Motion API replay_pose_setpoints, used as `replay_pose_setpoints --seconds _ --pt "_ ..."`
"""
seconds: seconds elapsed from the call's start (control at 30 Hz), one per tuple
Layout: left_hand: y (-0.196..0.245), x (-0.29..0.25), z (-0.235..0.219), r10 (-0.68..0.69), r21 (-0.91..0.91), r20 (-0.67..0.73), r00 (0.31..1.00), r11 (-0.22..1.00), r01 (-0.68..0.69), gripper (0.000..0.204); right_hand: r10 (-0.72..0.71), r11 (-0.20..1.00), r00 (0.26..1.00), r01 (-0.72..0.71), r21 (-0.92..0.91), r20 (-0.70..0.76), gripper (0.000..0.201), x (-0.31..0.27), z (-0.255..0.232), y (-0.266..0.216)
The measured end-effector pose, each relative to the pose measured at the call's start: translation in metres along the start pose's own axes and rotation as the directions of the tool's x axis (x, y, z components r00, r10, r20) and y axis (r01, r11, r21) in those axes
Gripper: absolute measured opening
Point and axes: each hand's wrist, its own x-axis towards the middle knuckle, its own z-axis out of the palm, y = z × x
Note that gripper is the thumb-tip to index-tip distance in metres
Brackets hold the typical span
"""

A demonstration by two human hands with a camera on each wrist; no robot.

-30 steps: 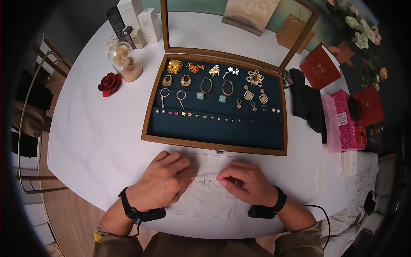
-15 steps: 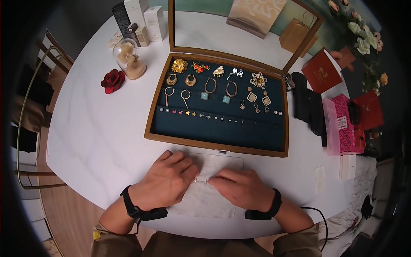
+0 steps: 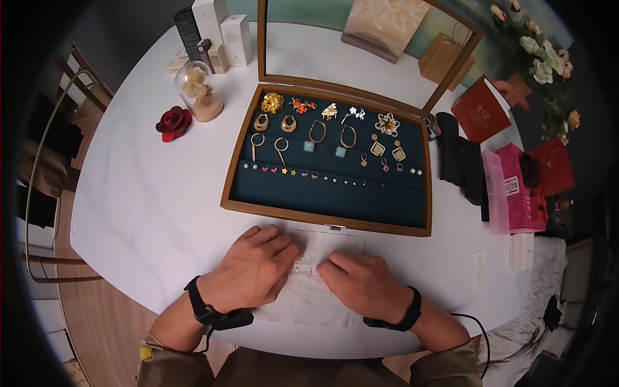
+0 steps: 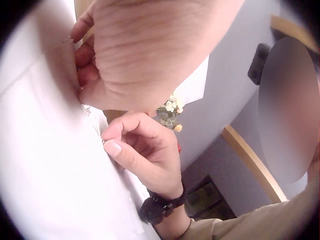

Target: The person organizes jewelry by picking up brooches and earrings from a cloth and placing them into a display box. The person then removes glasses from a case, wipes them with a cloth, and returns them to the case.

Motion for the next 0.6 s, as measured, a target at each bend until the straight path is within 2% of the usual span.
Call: replay_pose_setpoints --seconds 0.3,0.6 --pt "0.0014 -0.0002 -0.0003 -0.017 -0.022 -0.016 1.0 1.0 0.017 0.022 0.13 0.991 0.991 -0.13 0.041 -0.001 0.013 0.0039 0.0014 -0.0084" --pt "-0.0007 -0.0002 0.0011 -0.021 -0.047 -0.02 1.0 0.999 0.02 0.021 0.132 0.985 0.991 -0.127 0.117 -0.033 0.014 0.0036 0.0038 -0.006"
